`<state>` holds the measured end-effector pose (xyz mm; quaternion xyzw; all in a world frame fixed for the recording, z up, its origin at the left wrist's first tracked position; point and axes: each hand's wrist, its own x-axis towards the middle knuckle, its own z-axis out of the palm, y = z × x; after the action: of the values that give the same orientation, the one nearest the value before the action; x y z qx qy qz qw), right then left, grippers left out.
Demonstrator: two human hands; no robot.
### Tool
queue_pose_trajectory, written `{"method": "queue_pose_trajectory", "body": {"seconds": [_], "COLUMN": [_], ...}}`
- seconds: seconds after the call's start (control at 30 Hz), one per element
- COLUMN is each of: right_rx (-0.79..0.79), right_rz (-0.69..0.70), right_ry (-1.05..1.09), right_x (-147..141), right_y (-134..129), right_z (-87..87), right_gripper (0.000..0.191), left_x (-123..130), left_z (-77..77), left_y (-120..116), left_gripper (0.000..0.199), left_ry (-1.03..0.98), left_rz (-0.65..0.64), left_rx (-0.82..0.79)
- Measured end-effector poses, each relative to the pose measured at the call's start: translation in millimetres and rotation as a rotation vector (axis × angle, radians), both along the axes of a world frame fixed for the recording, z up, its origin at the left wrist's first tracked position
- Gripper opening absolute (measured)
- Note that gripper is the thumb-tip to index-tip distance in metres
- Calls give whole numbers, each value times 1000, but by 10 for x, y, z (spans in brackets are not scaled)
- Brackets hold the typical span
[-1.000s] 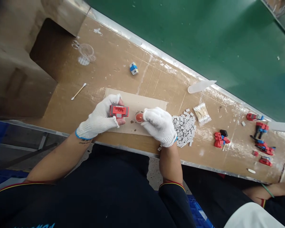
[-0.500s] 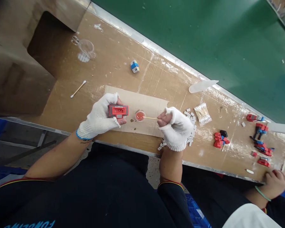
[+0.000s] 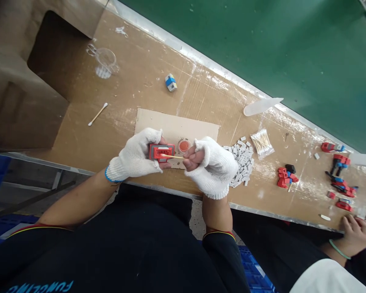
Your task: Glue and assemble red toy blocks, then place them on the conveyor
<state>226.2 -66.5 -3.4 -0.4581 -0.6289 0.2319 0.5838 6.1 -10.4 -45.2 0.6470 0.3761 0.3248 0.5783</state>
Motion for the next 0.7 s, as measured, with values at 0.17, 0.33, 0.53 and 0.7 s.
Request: {"method": "queue_pose_trajectory", "body": {"seconds": [0.17, 0.33, 0.53, 0.7], "right_rx": [0, 3, -32, 17], "right_rz": [16, 29, 24, 26], "right_ry": [-29, -35, -39, -38], "right_x": [-20, -60, -69, -118], "right_y": [37, 45, 8, 84], "right_z": [-15, 5, 1, 46], "right_gripper": [24, 26, 24, 30], "left_x": [-10, -2, -6, -6], "left_z": [-16, -11, 28, -6], "left_y": [4, -24, -35, -26], "left_gripper": [48, 49, 45, 49], "left_ry": [24, 10, 7, -26], "left_rz": [-12, 3, 3, -5], "left_rx": [18, -18, -7, 2]}}
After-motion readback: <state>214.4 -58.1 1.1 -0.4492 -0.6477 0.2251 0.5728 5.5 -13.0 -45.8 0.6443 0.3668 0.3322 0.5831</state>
